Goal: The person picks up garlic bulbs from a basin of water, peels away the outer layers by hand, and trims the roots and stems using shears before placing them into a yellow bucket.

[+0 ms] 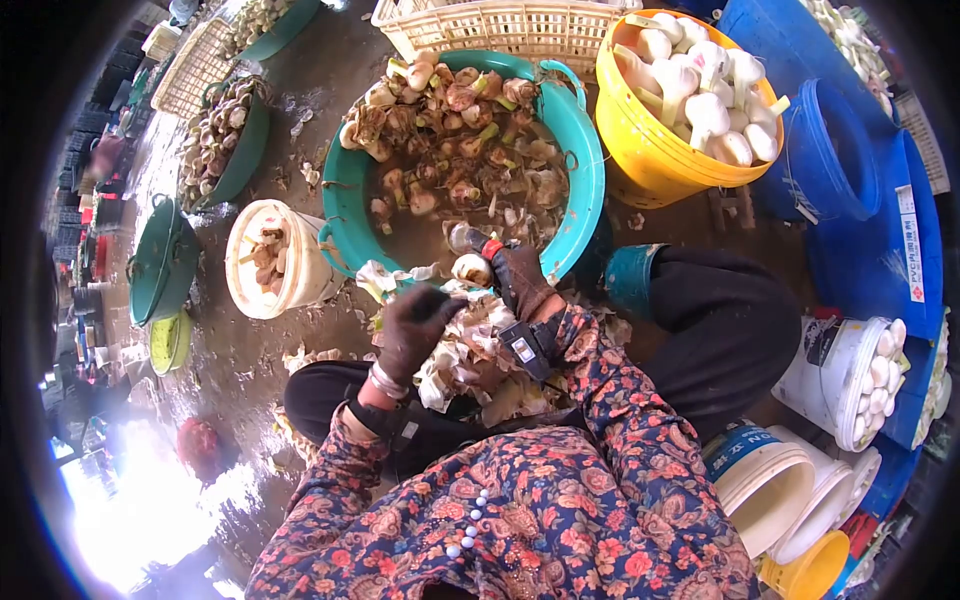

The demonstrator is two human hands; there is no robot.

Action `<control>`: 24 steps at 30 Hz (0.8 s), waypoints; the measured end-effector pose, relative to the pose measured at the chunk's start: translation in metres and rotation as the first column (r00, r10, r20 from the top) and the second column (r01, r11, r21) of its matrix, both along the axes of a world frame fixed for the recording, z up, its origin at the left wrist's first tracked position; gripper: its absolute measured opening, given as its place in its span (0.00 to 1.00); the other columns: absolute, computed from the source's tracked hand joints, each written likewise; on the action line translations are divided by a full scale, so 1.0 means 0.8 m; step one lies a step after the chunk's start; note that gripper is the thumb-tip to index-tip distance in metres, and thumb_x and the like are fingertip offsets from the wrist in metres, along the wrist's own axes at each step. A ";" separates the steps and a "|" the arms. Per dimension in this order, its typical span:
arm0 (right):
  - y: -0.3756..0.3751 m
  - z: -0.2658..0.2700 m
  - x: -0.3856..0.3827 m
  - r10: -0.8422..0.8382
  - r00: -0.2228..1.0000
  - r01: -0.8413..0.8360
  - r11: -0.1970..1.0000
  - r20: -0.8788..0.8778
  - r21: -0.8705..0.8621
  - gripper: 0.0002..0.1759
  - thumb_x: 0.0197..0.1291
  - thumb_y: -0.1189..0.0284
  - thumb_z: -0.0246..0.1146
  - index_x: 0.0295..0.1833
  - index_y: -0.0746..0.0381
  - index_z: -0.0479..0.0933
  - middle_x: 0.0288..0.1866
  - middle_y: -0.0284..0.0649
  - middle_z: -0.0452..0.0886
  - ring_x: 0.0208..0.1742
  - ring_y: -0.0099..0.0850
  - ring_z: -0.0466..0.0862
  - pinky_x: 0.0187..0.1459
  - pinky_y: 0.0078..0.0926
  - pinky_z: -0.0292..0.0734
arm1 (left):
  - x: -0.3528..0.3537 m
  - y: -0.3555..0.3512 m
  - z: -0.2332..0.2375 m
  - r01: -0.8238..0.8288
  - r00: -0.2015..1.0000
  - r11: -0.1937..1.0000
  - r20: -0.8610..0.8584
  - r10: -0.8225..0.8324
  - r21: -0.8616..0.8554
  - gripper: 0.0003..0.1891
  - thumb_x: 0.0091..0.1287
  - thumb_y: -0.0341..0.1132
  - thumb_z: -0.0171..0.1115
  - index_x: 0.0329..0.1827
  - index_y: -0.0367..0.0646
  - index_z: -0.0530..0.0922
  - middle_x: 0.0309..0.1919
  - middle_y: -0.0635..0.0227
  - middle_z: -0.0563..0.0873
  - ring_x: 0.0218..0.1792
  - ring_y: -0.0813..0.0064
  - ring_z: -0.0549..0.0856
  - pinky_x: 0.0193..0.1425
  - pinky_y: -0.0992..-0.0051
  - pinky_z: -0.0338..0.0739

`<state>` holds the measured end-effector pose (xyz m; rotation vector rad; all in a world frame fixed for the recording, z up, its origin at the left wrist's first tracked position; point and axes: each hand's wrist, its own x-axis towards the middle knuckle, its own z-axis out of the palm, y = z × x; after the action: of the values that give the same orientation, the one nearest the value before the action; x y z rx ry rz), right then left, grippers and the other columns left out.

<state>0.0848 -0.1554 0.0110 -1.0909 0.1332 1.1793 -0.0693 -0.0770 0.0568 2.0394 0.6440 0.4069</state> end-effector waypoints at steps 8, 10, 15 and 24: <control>-0.002 0.001 -0.011 0.058 0.986 -0.057 0.998 0.156 -0.014 0.18 0.50 0.63 0.70 0.37 0.67 0.80 0.31 0.33 0.80 0.28 0.20 0.76 0.29 0.22 0.72 | 0.023 0.022 0.005 0.177 0.984 0.957 -0.023 -0.177 0.230 0.08 0.53 0.30 0.66 0.36 0.44 0.79 0.30 0.61 0.80 0.30 0.60 0.81 0.31 0.68 0.75; -0.006 -0.013 -0.007 0.281 0.944 -0.211 0.916 0.171 -0.342 0.17 0.56 0.62 0.65 0.41 0.66 0.79 0.33 0.34 0.81 0.29 0.21 0.78 0.31 0.22 0.75 | 0.019 0.012 0.004 0.259 0.962 0.942 -0.148 -0.231 0.212 0.03 0.57 0.33 0.61 0.31 0.44 0.77 0.28 0.58 0.80 0.30 0.53 0.80 0.30 0.62 0.73; -0.014 -0.034 0.003 0.006 0.986 0.044 0.955 -0.167 0.293 0.19 0.65 0.60 0.54 0.47 0.66 0.75 0.38 0.36 0.82 0.40 0.27 0.81 0.44 0.22 0.77 | -0.018 -0.021 0.008 0.520 0.728 0.848 -0.467 -0.502 -0.101 0.15 0.62 0.46 0.58 0.30 0.42 0.80 0.23 0.56 0.81 0.25 0.57 0.80 0.30 0.64 0.73; 0.002 -0.025 -0.006 0.196 0.801 -0.373 0.902 0.565 0.216 0.10 0.66 0.68 0.51 0.46 0.60 0.74 0.37 0.33 0.77 0.40 0.21 0.76 0.42 0.19 0.74 | 0.042 0.026 -0.022 -0.046 0.995 0.922 0.068 0.078 -0.383 0.10 0.56 0.27 0.67 0.40 0.35 0.79 0.35 0.68 0.85 0.36 0.82 0.81 0.42 0.81 0.76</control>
<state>0.0801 -0.1538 -0.0090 -1.1318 -0.6656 1.0714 -0.0354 -0.0559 0.0389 1.6266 0.6808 0.3680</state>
